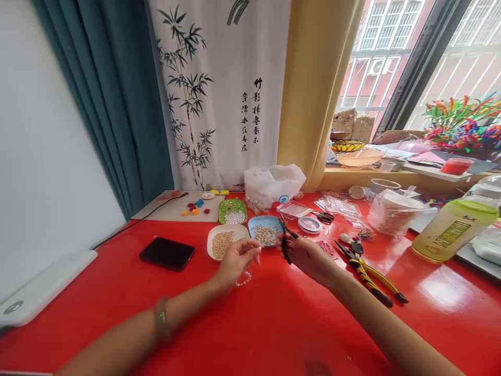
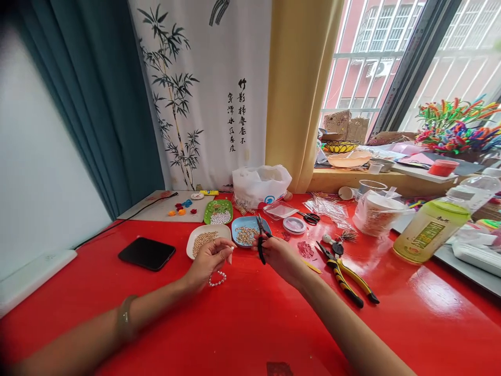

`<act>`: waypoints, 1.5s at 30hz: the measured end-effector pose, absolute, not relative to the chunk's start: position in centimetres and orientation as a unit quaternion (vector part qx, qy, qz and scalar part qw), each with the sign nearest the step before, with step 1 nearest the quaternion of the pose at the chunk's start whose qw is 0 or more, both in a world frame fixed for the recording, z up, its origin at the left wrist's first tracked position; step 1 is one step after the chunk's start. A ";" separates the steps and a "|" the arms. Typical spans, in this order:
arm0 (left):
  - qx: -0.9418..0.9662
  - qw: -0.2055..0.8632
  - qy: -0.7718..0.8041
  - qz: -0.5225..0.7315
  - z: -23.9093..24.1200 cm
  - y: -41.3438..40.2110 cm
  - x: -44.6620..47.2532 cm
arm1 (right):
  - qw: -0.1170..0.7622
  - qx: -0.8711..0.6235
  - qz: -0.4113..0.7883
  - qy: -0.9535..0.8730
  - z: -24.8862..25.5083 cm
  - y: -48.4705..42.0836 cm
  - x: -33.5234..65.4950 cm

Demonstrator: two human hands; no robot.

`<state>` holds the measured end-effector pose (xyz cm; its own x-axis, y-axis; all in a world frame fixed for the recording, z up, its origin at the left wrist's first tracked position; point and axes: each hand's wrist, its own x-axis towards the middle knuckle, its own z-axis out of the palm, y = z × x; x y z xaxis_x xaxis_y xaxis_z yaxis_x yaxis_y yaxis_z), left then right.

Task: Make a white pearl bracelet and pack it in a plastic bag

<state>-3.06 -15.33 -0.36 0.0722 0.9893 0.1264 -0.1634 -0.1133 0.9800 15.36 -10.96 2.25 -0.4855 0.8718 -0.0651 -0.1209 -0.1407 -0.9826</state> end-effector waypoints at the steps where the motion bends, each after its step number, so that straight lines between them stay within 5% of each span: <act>1: 0.508 0.526 0.408 0.546 -0.4 -15.3 -3.1 | 0.367 -0.332 0.671 -0.552 2.4 -11.1 14.9; 7: 0.517 0.506 0.408 0.557 -0.6 -15.1 -3.3 | 0.309 -0.376 0.549 -0.680 2.4 -13.7 14.3; 13: 0.519 0.492 0.419 0.559 -0.8 -15.0 -3.5 | 0.247 -0.357 0.563 -0.703 2.4 -14.4 14.4; 25: 0.502 0.498 0.418 0.570 -0.7 -14.9 -3.5 | 0.251 -0.354 0.507 -0.745 2.4 -14.3 14.5; 39: 0.490 0.489 0.442 0.570 -0.8 -15.3 -3.2 | 0.282 -0.368 0.229 -0.856 0.9 -14.2 14.4; 45: 0.482 0.498 0.435 0.575 -0.5 -15.5 -3.1 | 0.252 -0.402 -0.027 -0.880 -0.1 -14.2 14.5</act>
<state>-3.07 -15.47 -0.50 -0.0395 0.9918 0.1219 -0.1534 -0.1265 0.9800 14.55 -14.21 -0.14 -0.5500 0.6944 0.4641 0.7211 0.6752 -0.1556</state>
